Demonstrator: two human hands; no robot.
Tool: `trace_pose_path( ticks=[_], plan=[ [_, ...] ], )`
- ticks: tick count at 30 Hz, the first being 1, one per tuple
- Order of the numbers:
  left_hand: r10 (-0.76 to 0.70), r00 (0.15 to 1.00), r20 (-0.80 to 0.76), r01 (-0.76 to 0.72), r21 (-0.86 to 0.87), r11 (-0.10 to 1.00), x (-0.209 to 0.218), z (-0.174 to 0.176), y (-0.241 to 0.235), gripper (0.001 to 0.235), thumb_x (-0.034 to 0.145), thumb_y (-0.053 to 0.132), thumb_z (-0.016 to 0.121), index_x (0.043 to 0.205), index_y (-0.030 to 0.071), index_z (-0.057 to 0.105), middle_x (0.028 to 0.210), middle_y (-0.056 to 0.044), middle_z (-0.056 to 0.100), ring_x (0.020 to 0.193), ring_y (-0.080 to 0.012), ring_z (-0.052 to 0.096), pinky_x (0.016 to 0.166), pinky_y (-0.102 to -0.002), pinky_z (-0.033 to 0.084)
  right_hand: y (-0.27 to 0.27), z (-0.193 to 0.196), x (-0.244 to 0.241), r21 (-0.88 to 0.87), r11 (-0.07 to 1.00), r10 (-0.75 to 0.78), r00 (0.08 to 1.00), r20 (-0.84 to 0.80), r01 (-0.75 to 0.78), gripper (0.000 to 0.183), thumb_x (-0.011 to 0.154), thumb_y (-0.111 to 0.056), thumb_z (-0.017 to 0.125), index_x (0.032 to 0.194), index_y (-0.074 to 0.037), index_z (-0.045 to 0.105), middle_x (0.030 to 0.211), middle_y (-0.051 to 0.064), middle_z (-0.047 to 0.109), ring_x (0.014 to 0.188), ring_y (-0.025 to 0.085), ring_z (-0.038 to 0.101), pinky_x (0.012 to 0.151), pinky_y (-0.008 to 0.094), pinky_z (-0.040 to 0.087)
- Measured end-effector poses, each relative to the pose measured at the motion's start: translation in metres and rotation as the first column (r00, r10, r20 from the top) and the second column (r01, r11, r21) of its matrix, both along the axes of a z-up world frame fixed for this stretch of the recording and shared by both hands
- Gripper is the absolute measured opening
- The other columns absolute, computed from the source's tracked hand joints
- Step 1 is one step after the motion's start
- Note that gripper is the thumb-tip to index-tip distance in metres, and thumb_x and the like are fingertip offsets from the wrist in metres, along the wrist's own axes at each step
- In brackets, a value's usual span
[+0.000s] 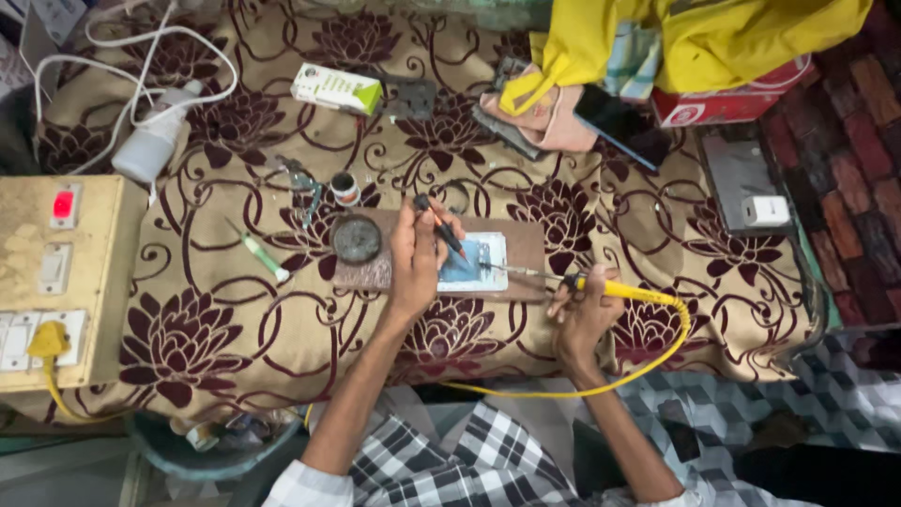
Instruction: The person sits on the floor and uses a soldering iron and tweezers to work on a small circuit board. They repeatedly apply heat and adjust components on the board throughout the clip.
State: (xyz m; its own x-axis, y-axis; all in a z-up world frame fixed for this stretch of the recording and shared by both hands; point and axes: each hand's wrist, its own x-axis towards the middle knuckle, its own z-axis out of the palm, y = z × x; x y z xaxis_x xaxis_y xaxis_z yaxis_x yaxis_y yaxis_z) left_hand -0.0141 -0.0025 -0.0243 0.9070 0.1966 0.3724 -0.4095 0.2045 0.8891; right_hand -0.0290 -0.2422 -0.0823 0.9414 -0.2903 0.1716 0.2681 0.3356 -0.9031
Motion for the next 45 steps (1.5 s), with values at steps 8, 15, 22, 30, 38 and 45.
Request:
trace_pose_path(
  ticks=[8, 15, 22, 30, 38, 45],
  plan=[
    [-0.002, 0.998, -0.056, 0.006, 0.067, 0.998, -0.003, 0.000, -0.005, 0.034, 0.114, 0.038, 0.037, 0.113, 0.007, 0.052, 0.082, -0.002, 0.065, 0.053, -0.0014, 0.041, 0.045, -0.018, 0.032, 0.007, 0.010, -0.001, 0.025, 1.000, -0.016, 0.999, -0.050, 0.018, 0.032, 0.107, -0.035, 0.055, 0.095, -0.008, 0.042, 0.063, 0.010, 0.060, 0.044, 0.017, 0.060, 0.035, 0.024, 0.043],
    [-0.019, 0.996, -0.084, 0.012, -0.075, 0.997, 0.004, 0.003, -0.004, 0.033, 0.113, 0.037, 0.040, 0.115, 0.006, 0.051, 0.084, -0.004, 0.064, 0.057, -0.0019, 0.045, 0.048, -0.018, 0.033, 0.005, 0.012, 0.002, 0.171, 0.984, -0.057, 0.998, -0.016, 0.059, 0.031, 0.111, -0.035, 0.051, 0.099, -0.007, 0.046, 0.062, 0.009, 0.057, 0.044, 0.016, 0.056, 0.039, 0.027, 0.048],
    [-0.051, 0.999, 0.008, 0.052, -0.041, 0.998, 0.010, 0.017, -0.010, 0.032, 0.115, 0.036, 0.039, 0.118, 0.006, 0.049, 0.089, -0.004, 0.064, 0.064, -0.0016, 0.045, 0.057, -0.018, 0.038, 0.003, 0.013, 0.003, 0.198, 0.972, -0.101, 0.988, -0.115, 0.122, 0.038, 0.111, -0.042, 0.048, 0.093, -0.009, 0.046, 0.059, 0.007, 0.055, 0.040, 0.014, 0.052, 0.034, 0.024, 0.041],
    [-0.094, 0.995, 0.029, 0.093, 0.033, 0.995, 0.034, 0.002, -0.026, 0.037, 0.113, 0.040, 0.034, 0.116, 0.007, 0.051, 0.084, -0.001, 0.064, 0.059, -0.0019, 0.046, 0.048, -0.019, 0.036, 0.000, 0.014, 0.004, 0.172, 0.980, -0.080, 0.988, -0.133, 0.103, 0.034, 0.109, -0.033, 0.051, 0.089, -0.007, 0.045, 0.056, 0.005, 0.050, 0.037, 0.013, 0.045, 0.029, 0.026, 0.037],
    [-0.025, 0.999, -0.043, 0.024, -0.008, 1.000, 0.036, -0.004, -0.022, 0.036, 0.114, 0.038, 0.033, 0.115, 0.006, 0.051, 0.082, -0.002, 0.062, 0.063, -0.0052, 0.051, 0.050, -0.018, 0.038, -0.001, 0.013, 0.005, 0.264, 0.958, -0.073, 0.987, -0.141, 0.109, 0.024, 0.107, -0.029, 0.049, 0.094, -0.009, 0.046, 0.057, 0.004, 0.051, 0.039, 0.012, 0.048, 0.032, 0.024, 0.037],
    [-0.011, 0.997, -0.077, 0.023, 0.157, 0.987, 0.021, 0.006, -0.025, 0.036, 0.113, 0.040, 0.036, 0.116, 0.006, 0.049, 0.081, -0.001, 0.060, 0.064, -0.0040, 0.047, 0.055, -0.019, 0.037, -0.002, 0.003, 0.005, 0.277, 0.946, -0.119, 0.974, -0.193, 0.171, 0.025, 0.108, -0.028, 0.050, 0.092, -0.011, 0.041, 0.056, 0.005, 0.049, 0.039, 0.013, 0.049, 0.031, 0.025, 0.038]
  ],
)
